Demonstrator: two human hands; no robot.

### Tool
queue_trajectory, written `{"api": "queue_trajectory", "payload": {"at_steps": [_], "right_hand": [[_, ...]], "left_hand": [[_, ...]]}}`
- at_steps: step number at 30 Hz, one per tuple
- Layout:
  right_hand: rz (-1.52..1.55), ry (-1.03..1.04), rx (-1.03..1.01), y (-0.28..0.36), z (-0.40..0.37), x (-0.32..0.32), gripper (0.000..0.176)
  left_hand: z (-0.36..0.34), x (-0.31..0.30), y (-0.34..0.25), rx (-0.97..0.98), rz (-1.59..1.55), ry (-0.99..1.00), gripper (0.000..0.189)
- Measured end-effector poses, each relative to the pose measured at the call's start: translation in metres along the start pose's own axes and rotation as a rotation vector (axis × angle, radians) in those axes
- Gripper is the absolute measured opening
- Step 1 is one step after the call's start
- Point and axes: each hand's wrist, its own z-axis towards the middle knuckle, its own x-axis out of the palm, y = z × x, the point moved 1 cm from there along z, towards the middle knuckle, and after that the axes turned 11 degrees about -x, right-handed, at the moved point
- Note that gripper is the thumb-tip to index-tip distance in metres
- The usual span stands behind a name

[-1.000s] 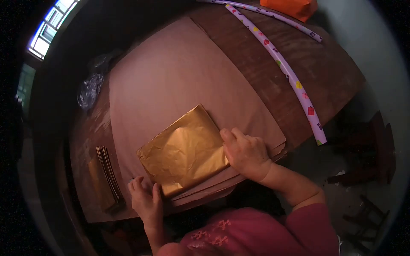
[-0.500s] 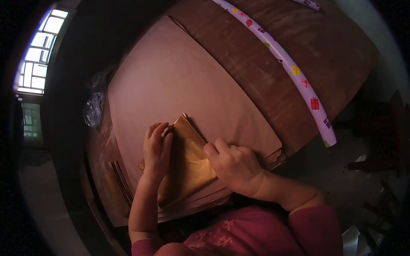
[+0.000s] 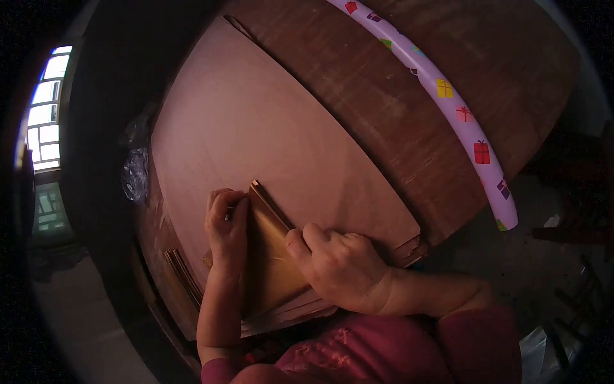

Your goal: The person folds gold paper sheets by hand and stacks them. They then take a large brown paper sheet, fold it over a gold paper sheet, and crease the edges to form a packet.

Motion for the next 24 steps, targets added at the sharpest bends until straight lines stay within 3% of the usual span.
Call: {"api": "queue_trajectory", "payload": {"at_steps": [12, 15, 17, 18, 20, 23, 24], "right_hand": [[-0.016, -0.015, -0.015, -0.001, -0.001, 0.004, 0.019], [-0.011, 0.018, 0.002, -0.002, -0.002, 0.004, 0.017], [0.069, -0.078, 0.048, -0.002, -0.003, 0.003, 0.017], [0.071, -0.051, 0.049, -0.003, -0.002, 0.004, 0.017], [0.278, -0.249, 0.127, -0.008, -0.003, 0.003, 0.018], [0.452, -0.277, 0.117, -0.014, -0.004, -0.001, 0.017], [0.442, -0.269, 0.122, -0.015, -0.004, -0.002, 0.017]], "left_hand": [[0.002, -0.002, -0.004, 0.016, -0.019, 0.045, 0.013], [0.003, -0.004, -0.018, -0.122, -0.157, 0.082, 0.02], [0.01, -0.008, -0.019, 0.12, -0.014, 0.14, 0.028], [0.016, -0.012, -0.018, 0.098, -0.029, 0.144, 0.028], [0.026, -0.017, -0.018, 0.317, 0.122, 0.323, 0.029], [0.033, -0.019, -0.019, 0.285, 0.049, 0.428, 0.028], [0.035, -0.019, -0.021, 0.362, 0.037, 0.357, 0.018]]}}
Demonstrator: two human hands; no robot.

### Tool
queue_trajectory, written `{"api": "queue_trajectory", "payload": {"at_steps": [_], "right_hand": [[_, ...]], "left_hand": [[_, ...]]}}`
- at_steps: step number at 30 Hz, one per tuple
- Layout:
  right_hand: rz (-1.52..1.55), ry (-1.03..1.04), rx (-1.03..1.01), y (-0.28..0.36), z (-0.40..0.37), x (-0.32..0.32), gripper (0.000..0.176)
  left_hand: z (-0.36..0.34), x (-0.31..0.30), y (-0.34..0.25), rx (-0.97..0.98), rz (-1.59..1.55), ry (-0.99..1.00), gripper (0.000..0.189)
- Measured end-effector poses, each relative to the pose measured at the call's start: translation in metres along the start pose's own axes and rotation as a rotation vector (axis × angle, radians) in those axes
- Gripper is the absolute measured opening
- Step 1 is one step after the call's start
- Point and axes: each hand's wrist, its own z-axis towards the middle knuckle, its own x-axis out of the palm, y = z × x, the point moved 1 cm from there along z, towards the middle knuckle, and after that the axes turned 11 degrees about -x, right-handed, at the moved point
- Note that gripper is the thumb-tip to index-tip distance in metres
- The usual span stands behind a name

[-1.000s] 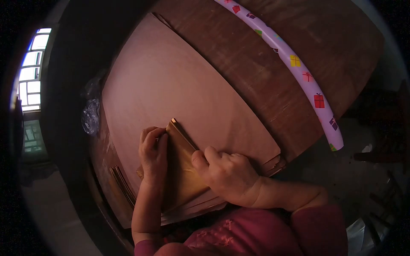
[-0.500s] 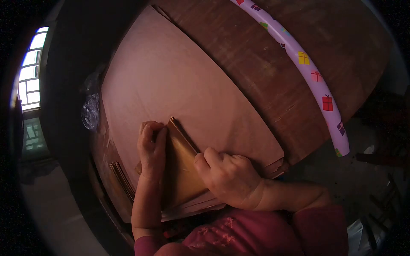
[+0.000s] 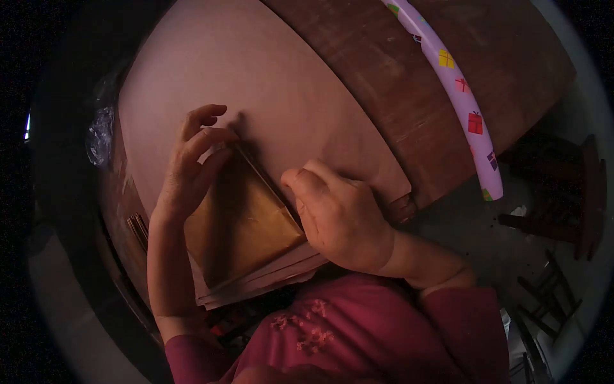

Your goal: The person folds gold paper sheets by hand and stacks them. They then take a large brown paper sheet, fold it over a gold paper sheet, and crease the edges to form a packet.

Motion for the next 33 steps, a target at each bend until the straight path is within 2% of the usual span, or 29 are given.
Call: {"api": "queue_trajectory", "payload": {"at_steps": [4, 6, 8, 9, 11, 13, 14, 18, 19, 20, 23, 26, 33], "right_hand": [[0.042, 0.014, 0.042, 0.002, 0.001, -0.002, 0.016], [0.043, 0.023, 0.035, 0.004, 0.001, 0.0, 0.016], [0.002, 0.09, -0.091, 0.006, 0.002, 0.004, 0.032], [-0.005, 0.075, -0.1, 0.007, 0.004, 0.004, 0.032], [0.018, 0.189, -0.087, 0.007, 0.004, 0.002, 0.046], [0.004, 0.183, -0.101, 0.006, 0.003, 0.003, 0.05], [-0.01, 0.181, -0.108, 0.005, 0.002, 0.004, 0.055], [-0.006, 0.202, -0.105, 0.005, 0.003, 0.001, 0.063], [-0.008, 0.269, -0.106, 0.006, 0.004, -0.001, 0.071], [-0.012, 0.336, -0.11, 0.007, 0.005, -0.003, 0.08], [-0.105, 0.384, -0.151, 0.012, 0.008, -0.005, 0.085], [-0.127, 0.397, -0.178, 0.01, 0.007, 0.0, 0.085], [-0.138, 0.34, -0.195, 0.009, 0.007, 0.003, 0.085]], "left_hand": [[0.001, -0.011, -0.002, 0.038, -0.009, 0.021, 0.016], [0.002, -0.02, -0.003, 0.035, -0.035, 0.128, 0.015], [0.003, -0.024, 0.001, 0.029, -0.062, 0.155, 0.015], [0.003, -0.024, 0.004, 0.013, -0.109, 0.188, 0.015], [0.003, -0.022, 0.008, 0.02, -0.089, 0.201, 0.014], [0.001, -0.017, 0.008, -0.151, -0.257, 0.22, 0.015], [0.001, -0.016, 0.008, -0.153, -0.251, 0.22, 0.015], [0.0, -0.014, 0.016, -0.273, -0.407, 0.296, 0.029], [-0.001, -0.013, 0.018, -0.292, -0.451, 0.308, 0.035], [-0.001, -0.012, 0.02, -0.294, -0.449, 0.31, 0.035], [0.0, -0.009, 0.022, -0.322, -0.424, 0.303, 0.039], [0.003, -0.011, 0.016, -0.373, -0.357, 0.319, 0.041], [0.01, -0.006, 0.011, -0.27, -0.082, 0.237, 0.039]]}}
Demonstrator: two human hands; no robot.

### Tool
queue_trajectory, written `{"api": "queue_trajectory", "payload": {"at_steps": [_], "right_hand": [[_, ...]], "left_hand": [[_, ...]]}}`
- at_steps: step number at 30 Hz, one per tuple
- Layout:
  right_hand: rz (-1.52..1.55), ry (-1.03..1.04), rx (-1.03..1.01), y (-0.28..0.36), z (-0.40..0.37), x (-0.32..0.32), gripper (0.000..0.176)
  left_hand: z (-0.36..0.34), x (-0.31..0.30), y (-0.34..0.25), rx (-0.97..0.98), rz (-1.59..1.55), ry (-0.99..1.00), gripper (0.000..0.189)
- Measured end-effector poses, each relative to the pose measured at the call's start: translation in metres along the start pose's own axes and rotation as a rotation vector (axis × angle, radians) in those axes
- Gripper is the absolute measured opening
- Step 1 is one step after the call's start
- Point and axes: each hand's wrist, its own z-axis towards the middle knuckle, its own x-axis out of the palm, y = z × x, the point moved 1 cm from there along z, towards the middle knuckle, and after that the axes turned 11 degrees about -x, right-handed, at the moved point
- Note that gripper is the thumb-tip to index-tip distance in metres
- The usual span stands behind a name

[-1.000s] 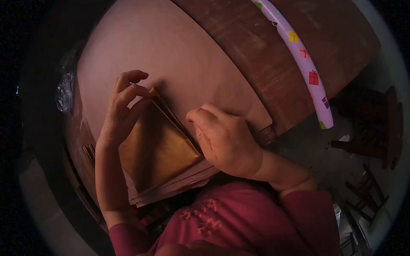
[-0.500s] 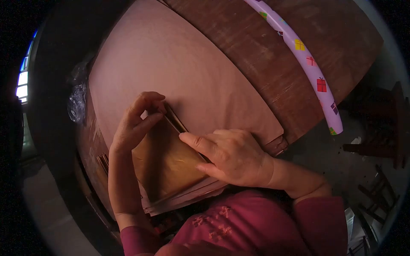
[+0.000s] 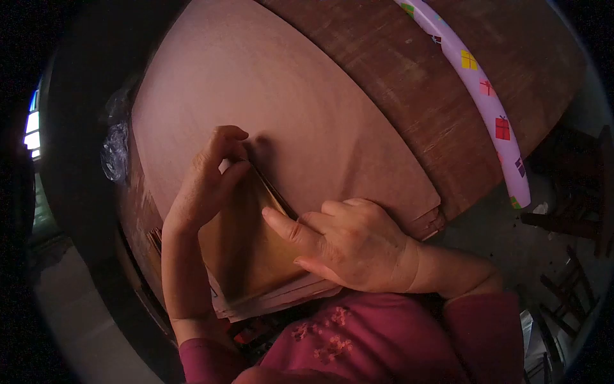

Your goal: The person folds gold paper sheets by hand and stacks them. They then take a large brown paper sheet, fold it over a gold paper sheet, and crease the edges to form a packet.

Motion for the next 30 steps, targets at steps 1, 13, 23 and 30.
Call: {"api": "queue_trajectory", "payload": {"at_steps": [1, 13, 23, 30], "right_hand": [[0.011, -0.001, 0.003, 0.0, 0.0, 0.001, 0.084], [-0.01, 0.065, -0.021, 0.002, 0.001, 0.0, 0.051], [-0.048, 0.109, -0.01, 0.002, 0.001, 0.002, 0.051], [-0.066, 0.137, -0.013, 0.002, 0.002, 0.002, 0.052]], "left_hand": [[0.0, 0.0, -0.002, 0.022, 0.062, -0.028, 0.037], [-0.005, 0.009, -0.013, 0.058, 0.237, -0.188, 0.03], [-0.008, 0.017, 0.0, -0.098, -0.011, -0.274, 0.032], [-0.009, 0.013, 0.003, -0.166, -0.158, -0.265, 0.029]]}}
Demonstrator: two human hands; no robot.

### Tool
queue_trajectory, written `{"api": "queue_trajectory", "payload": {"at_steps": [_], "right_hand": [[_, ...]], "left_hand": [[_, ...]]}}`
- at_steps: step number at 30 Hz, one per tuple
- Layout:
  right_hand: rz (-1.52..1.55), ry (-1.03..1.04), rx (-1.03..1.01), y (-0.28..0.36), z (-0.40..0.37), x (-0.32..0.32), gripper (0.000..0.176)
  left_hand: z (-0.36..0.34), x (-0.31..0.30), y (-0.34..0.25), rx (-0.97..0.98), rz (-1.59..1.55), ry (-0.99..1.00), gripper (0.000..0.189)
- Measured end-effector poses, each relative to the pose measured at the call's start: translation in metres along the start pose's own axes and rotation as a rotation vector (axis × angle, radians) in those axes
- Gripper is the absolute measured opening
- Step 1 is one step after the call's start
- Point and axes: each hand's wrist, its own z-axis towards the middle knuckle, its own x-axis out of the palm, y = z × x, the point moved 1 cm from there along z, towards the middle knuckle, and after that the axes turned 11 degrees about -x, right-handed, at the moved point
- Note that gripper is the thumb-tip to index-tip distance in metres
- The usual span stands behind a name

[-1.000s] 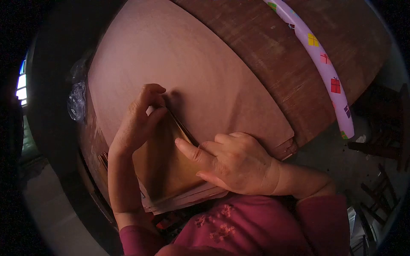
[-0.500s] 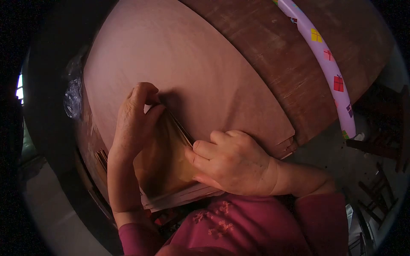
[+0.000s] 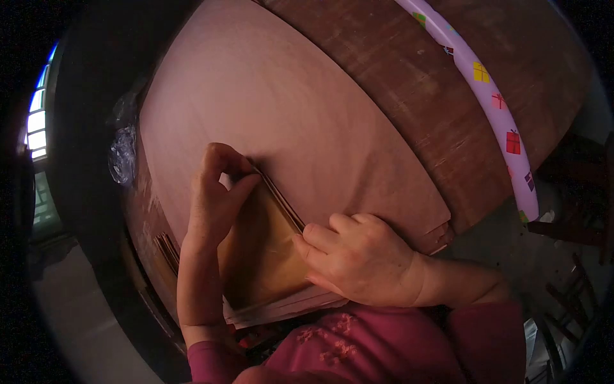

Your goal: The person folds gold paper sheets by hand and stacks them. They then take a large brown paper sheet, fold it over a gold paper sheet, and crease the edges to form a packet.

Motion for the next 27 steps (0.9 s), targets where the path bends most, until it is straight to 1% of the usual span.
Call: {"api": "queue_trajectory", "payload": {"at_steps": [1, 5, 7, 10, 11, 13, 23, 25, 27], "right_hand": [[-0.005, 0.005, 0.003, 0.0, 0.0, 0.0, 0.052], [-0.019, 0.026, 0.009, 0.001, 0.002, -0.001, 0.052], [-0.009, 0.025, 0.01, 0.001, 0.002, -0.001, 0.052], [-0.004, 0.023, 0.017, 0.0, 0.002, -0.001, 0.05], [-0.008, 0.023, 0.017, 0.0, 0.002, -0.001, 0.05], [-0.005, 0.015, 0.016, 0.001, 0.002, -0.001, 0.05], [0.001, 0.0, 0.021, 0.001, 0.001, -0.001, 0.052], [-0.007, -0.002, 0.019, 0.001, 0.001, -0.001, 0.053], [-0.015, -0.001, 0.018, 0.001, 0.002, -0.001, 0.053]], "left_hand": [[0.0, 0.0, 0.002, -0.027, -0.076, 0.04, 0.028], [0.001, 0.0, 0.011, -0.015, -0.13, 0.037, 0.025], [0.002, 0.001, 0.016, 0.149, 0.016, -0.022, 0.023], [0.003, 0.002, 0.014, 0.204, 0.017, -0.034, 0.022], [0.003, 0.002, 0.014, 0.204, 0.017, -0.034, 0.022], [0.004, 0.004, 0.015, 0.122, -0.01, 0.002, 0.022], [0.006, 0.008, 0.017, 0.101, -0.088, 0.002, 0.021], [0.006, 0.009, 0.018, 0.158, -0.072, -0.042, 0.022], [0.008, 0.011, 0.022, 0.162, -0.054, -0.052, 0.023]]}}
